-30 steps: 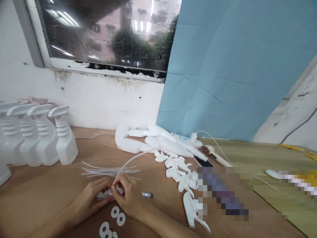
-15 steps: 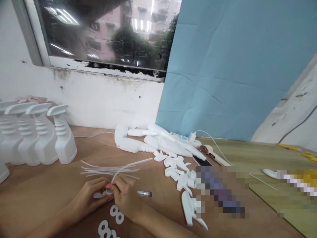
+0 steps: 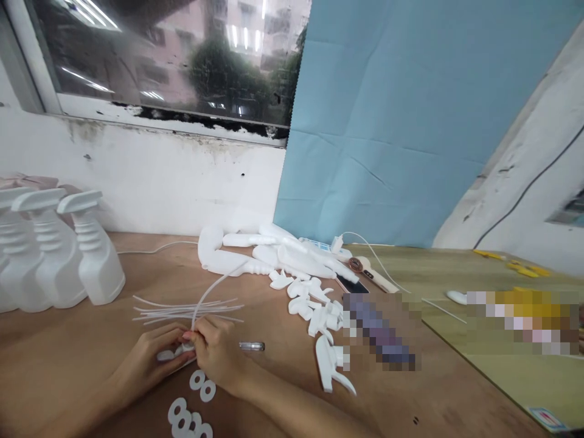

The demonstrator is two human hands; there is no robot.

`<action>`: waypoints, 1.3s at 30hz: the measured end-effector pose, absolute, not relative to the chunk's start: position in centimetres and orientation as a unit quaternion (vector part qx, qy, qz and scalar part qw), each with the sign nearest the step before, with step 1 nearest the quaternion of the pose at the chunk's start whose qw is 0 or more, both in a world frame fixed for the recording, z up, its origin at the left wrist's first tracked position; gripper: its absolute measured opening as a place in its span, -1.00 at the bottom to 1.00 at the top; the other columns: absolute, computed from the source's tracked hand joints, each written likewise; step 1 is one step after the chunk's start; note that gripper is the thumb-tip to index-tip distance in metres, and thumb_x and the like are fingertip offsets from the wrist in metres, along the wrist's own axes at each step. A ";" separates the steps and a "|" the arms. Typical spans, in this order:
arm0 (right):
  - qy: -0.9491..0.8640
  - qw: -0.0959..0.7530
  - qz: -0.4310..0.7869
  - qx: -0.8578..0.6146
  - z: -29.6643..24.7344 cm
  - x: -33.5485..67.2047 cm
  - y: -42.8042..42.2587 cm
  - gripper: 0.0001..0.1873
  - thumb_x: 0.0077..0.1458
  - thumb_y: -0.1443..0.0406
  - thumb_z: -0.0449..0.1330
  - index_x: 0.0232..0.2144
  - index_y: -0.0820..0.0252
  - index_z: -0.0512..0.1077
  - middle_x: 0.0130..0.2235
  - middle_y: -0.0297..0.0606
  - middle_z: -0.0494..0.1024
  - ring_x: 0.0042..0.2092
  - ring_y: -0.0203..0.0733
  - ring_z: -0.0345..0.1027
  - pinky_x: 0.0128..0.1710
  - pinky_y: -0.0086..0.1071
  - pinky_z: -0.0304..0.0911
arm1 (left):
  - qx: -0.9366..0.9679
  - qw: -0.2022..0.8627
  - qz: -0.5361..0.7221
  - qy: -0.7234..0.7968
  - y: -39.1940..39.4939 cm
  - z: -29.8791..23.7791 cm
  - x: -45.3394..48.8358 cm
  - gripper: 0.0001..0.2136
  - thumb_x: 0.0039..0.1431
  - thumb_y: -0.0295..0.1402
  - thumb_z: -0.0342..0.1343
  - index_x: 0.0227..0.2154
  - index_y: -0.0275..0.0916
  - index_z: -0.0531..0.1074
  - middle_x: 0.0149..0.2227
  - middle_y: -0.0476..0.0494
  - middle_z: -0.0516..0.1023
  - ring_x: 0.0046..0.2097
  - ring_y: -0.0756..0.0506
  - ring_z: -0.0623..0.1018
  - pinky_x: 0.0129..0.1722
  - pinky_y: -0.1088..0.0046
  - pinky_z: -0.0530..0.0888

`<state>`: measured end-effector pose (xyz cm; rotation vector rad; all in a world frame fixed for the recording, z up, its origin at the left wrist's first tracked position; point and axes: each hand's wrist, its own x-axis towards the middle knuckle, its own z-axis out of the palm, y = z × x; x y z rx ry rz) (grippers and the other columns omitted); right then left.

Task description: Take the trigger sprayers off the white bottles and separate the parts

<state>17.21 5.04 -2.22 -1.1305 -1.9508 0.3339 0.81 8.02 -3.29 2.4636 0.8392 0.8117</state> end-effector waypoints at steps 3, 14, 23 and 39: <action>-0.771 0.420 0.153 -0.454 -2.2 17.4 5.0 -0.85 0.11 0.35 0.06 -0.50 0.18 0.30 -0.46 -0.35 0.38 -0.40 -0.30 0.26 -0.37 -0.45 0.14 | 0.879 0.228 0.283 0.310 7.8 -2.7 0.9 -0.84 0.14 -0.25 -0.02 -0.38 -0.22 0.37 -0.38 -0.05 0.45 -0.33 -0.02 0.44 -0.34 0.54 0.37; -0.814 0.267 0.095 -0.507 0.1 21.9 9.8 -0.56 0.10 0.27 0.08 0.03 0.13 0.11 -0.04 -0.17 0.36 -0.06 -0.20 0.29 -0.11 -0.31 0.23 | 0.854 0.264 0.266 0.361 7.7 -2.0 0.7 -0.83 0.11 -0.23 -0.02 -0.38 -0.21 0.36 -0.39 -0.02 0.45 -0.36 -0.03 0.43 -0.36 0.51 0.34; -0.762 0.230 -0.058 -0.602 -1.7 22.6 18.5 -0.38 -0.20 0.60 0.03 0.01 0.38 0.23 0.06 0.15 0.26 0.10 0.16 0.07 0.06 0.01 -0.06 | 0.870 0.231 0.247 0.360 7.8 -2.2 0.8 -0.90 0.05 -0.29 0.05 -0.39 -0.19 0.32 -0.34 -0.03 0.47 -0.29 -0.06 0.45 -0.31 0.49 0.35; -0.355 0.861 0.046 -0.361 12.8 27.3 6.3 -0.58 -0.07 0.17 0.17 -0.13 0.14 0.25 -0.18 -0.28 0.41 -0.22 -0.21 0.35 -0.47 -0.41 0.35 | 0.855 0.255 0.220 0.393 7.8 -2.0 1.1 -0.86 0.11 -0.24 -0.04 -0.39 -0.19 0.32 -0.38 -0.01 0.47 -0.32 -0.05 0.45 -0.30 0.48 0.31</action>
